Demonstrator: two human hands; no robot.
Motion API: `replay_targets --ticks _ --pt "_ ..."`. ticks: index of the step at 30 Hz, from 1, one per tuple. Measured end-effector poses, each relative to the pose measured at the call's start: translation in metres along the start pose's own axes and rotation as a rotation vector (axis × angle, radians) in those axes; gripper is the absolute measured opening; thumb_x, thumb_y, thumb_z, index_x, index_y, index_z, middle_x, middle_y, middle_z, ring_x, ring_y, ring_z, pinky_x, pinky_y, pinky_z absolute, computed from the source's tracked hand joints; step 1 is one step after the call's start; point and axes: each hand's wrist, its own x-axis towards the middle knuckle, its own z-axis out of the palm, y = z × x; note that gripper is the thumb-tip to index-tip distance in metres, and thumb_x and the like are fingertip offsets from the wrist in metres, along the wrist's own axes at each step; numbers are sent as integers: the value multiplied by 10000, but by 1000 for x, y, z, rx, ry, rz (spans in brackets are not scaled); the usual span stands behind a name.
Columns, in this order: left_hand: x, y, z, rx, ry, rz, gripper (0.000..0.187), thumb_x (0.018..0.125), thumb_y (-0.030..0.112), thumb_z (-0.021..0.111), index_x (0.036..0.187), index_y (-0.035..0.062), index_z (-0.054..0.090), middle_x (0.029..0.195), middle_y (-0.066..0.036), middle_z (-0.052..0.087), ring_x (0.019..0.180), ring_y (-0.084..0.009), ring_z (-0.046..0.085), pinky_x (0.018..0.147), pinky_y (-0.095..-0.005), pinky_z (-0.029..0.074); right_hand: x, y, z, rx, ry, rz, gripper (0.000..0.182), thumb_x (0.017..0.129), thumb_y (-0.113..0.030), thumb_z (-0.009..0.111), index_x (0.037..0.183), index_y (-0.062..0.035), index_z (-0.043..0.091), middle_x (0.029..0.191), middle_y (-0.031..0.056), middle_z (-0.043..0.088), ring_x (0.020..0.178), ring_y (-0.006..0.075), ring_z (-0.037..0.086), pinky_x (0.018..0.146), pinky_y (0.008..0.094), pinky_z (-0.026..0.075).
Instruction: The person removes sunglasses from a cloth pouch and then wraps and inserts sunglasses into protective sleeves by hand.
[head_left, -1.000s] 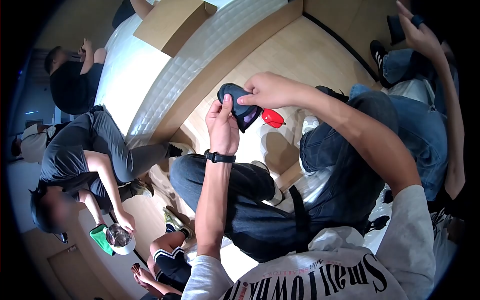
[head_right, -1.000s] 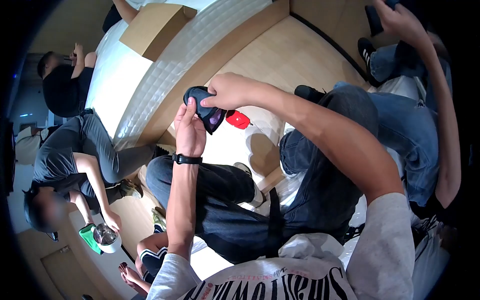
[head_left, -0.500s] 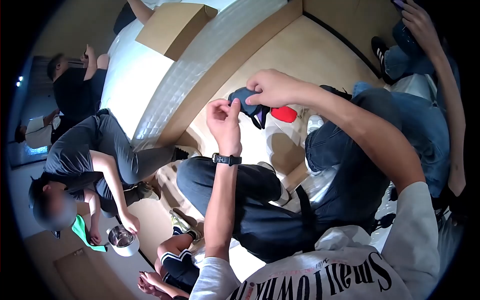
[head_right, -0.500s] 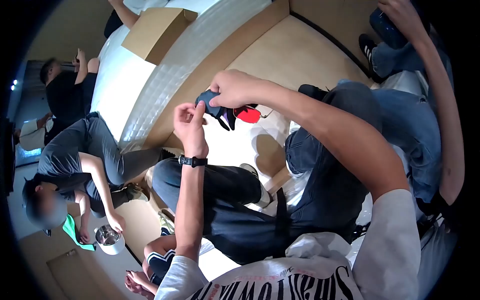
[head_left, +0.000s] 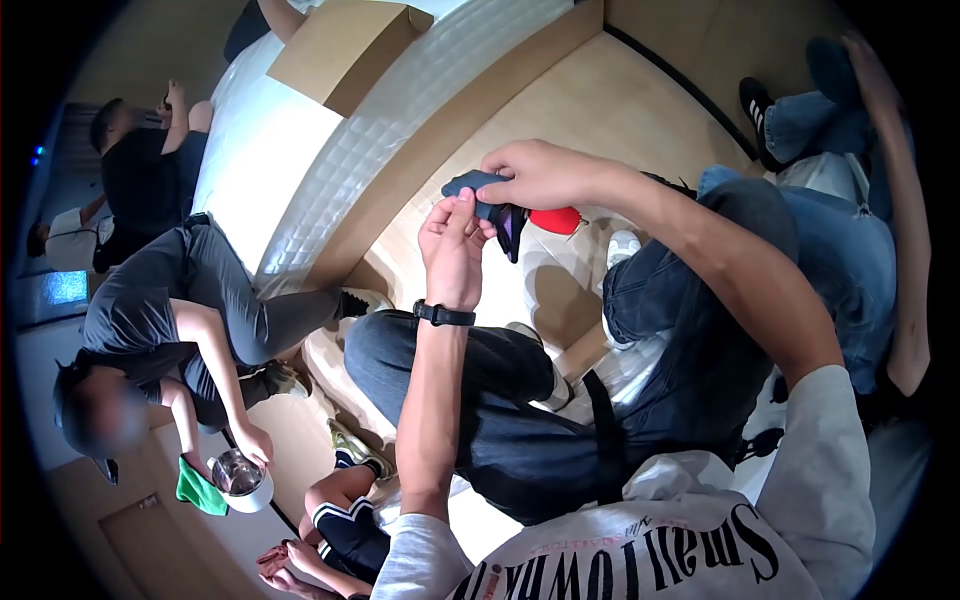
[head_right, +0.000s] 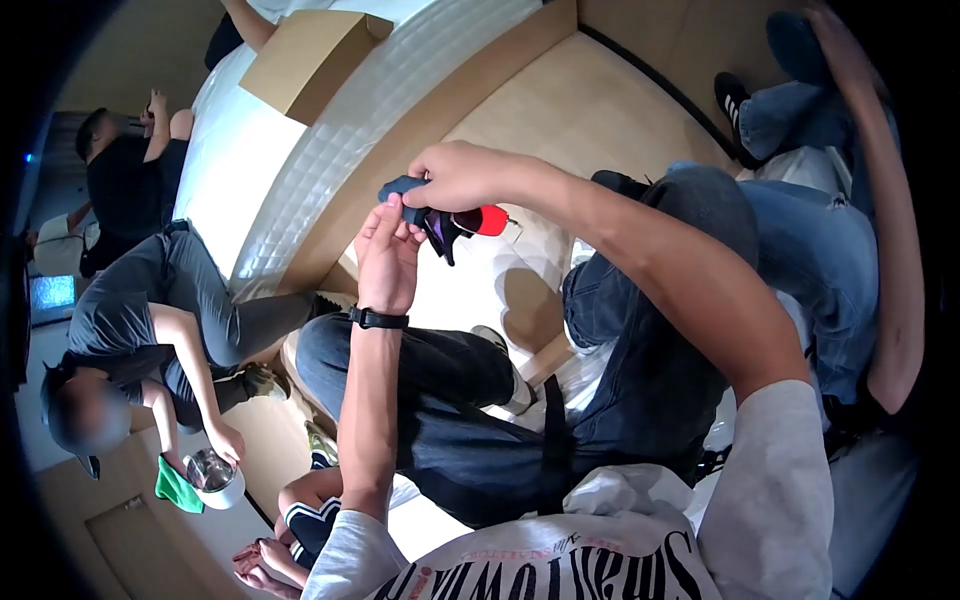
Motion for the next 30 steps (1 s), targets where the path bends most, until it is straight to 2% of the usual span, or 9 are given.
replay_targets --ticks 2,6,8,9,12,13,15,22,30 --pt "-1 3 2 -66 -8 51 122 886 175 598 856 61 569 720 -21 589 600 -98 549 567 -228 470 0 -2 -2 -45 13 -21 258 830 -226 575 938 8 594 699 104 593 619 159 520 596 305 419" --pt "2 4 2 -110 134 114 125 895 191 586 874 71 559 747 -13 579 659 -90 535 599 -228 453 -6 -8 -5 -31 -5 3 334 797 -269 621 1017 -20 598 766 130 630 686 194 598 625 308 454" --pt "1 6 3 -103 176 125 130 900 206 578 872 82 552 739 -5 562 667 -90 518 621 -233 448 -12 -10 -5 -249 17 -101 418 745 -310 674 1045 -31 591 771 126 639 718 234 623 646 333 476" --pt "1 6 2 -114 203 149 133 902 211 575 861 86 550 734 -2 557 672 -92 517 629 -238 448 -16 -15 -5 -439 8 -102 401 707 -287 689 1019 -52 597 770 125 639 729 277 622 661 370 483" --pt "3 5 -1 -133 262 181 144 903 219 575 820 106 543 710 9 552 608 -75 483 572 -208 412 -12 -3 1 -638 109 -148 301 706 -245 658 947 -73 608 774 135 636 755 303 621 667 395 486" --pt "3 4 -7 -118 204 182 144 902 217 578 809 113 540 693 18 544 564 -61 447 525 -193 372 -11 -2 2 -627 144 -136 208 705 -222 635 854 -80 613 751 138 632 754 321 618 657 409 487" --pt "4 5 -5 -80 186 171 151 897 205 587 780 128 533 619 49 497 455 -31 330 418 -176 242 -10 -4 0 -595 168 -97 190 709 -224 631 827 -75 616 728 138 628 737 324 616 649 412 486" --pt "4 2 -2 3 208 136 204 886 221 607 747 92 533 553 55 418 425 -31 271 401 -197 214 -11 -10 -5 -526 300 -88 176 711 -217 622 768 -50 613 686 166 612 710 352 609 637 430 482" --pt "5 9 -4 -56 178 52 221 882 233 612 730 90 538 611 11 537 433 -30 329 416 -178 262 -9 -10 -3 -474 379 -124 182 692 -200 649 756 -35 608 679 176 609 693 364 608 634 433 489"
